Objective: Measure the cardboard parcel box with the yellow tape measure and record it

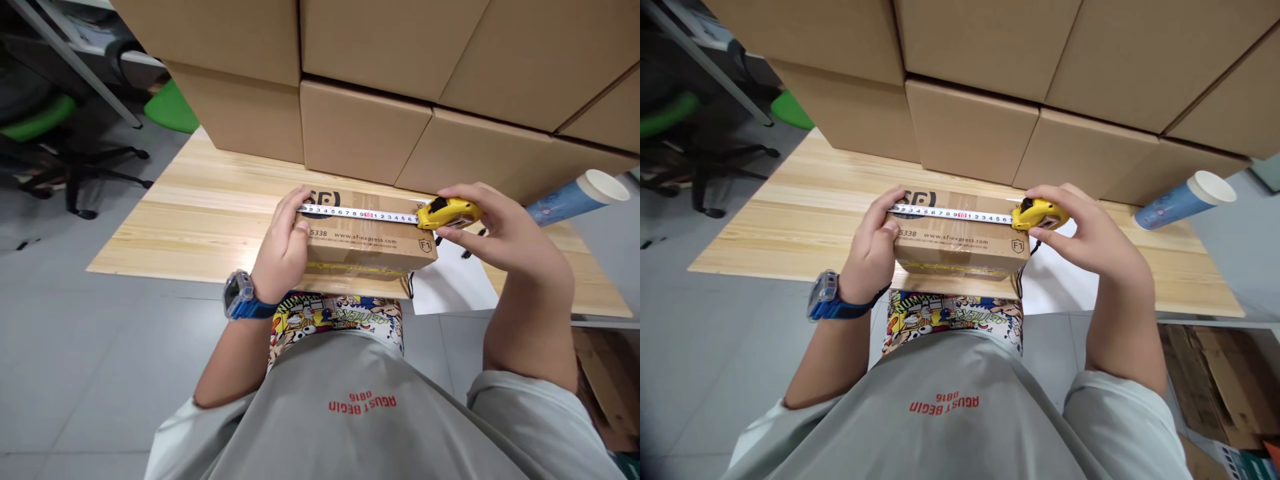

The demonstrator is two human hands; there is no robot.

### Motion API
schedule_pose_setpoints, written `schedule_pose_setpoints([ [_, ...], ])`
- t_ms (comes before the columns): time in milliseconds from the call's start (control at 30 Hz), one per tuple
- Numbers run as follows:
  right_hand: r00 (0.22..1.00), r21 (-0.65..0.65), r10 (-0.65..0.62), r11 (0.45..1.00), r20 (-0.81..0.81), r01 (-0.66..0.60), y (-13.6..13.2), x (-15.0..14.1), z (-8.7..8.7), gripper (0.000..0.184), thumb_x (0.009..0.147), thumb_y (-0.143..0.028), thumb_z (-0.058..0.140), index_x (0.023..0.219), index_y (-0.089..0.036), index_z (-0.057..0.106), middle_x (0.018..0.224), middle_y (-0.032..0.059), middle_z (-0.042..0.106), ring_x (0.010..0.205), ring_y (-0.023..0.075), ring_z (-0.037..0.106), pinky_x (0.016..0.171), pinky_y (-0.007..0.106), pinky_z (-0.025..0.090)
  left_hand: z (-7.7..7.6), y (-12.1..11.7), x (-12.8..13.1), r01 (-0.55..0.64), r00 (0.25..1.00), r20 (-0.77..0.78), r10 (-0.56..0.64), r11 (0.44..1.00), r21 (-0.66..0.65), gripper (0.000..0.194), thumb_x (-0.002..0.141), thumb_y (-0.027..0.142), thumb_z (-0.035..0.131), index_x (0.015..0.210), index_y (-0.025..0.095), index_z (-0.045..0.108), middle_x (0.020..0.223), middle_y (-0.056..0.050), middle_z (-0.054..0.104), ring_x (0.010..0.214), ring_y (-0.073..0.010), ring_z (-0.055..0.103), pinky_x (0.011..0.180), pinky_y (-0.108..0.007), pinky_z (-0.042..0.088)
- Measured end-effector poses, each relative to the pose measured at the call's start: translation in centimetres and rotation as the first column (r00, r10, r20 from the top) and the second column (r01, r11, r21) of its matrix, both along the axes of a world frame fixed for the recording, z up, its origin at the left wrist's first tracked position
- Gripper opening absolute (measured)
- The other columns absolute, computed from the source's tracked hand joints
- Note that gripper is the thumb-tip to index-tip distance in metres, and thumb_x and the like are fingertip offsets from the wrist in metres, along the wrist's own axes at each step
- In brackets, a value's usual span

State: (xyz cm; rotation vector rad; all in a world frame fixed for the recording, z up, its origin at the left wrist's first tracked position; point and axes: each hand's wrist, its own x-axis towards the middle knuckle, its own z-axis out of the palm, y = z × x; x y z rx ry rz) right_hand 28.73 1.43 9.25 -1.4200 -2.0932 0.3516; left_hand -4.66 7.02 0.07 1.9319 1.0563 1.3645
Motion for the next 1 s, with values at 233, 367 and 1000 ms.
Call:
schedule_pose_setpoints([
  [233, 0.989, -0.009, -0.133, 0.991, 0.061, 0.133, -1.3, 3.0, -0.6, 0.047, 0.083, -0.052, 0.075, 0.127, -0.038, 0.066, 0.119, 0.0025, 0.069, 0.099, 0.0258, 0.068, 0.090, 0.045, 0.056, 0.2, -0.1, -0.1, 0.003, 1.000, -0.023, -0.003, 1.000, -0.001, 0.047, 0.096, 0.023, 0.045, 0.141, 0.022, 0.057, 0.151, -0.008, 0.057, 0.147, -0.0259, 0.047, 0.129, -0.047, 0.038],
  [367, 0.984, 0.014, -0.174, 0.985, 0.031, 0.174, -2.1, 3.9, -0.7, 0.047, 0.082, -0.050, 0.077, 0.126, -0.037, 0.067, 0.122, 0.0025, 0.071, 0.104, 0.0265, 0.069, 0.092, 0.046, 0.056, 0.0, 0.1, 0.0, 0.006, 1.000, 0.007, -0.006, 1.000, -0.007, 0.047, 0.095, 0.023, 0.047, 0.140, 0.024, 0.059, 0.150, -0.007, 0.058, 0.145, -0.0264, 0.050, 0.128, -0.048, 0.039],
  [1000, 0.858, 0.010, 0.512, 0.858, 0.026, -0.513, 7.0, -15.8, 4.4, 0.052, 0.095, -0.031, 0.062, 0.146, -0.021, 0.053, 0.139, 0.0027, 0.065, 0.129, 0.0223, 0.060, 0.110, 0.036, 0.045, 3.2, 0.1, -0.2, 0.036, 0.983, 0.166, -0.072, 0.977, 0.212, 0.057, 0.093, 0.052, 0.068, 0.143, 0.031, 0.050, 0.143, -0.006, 0.059, 0.134, -0.0266, 0.058, 0.120, -0.049, 0.047],
])
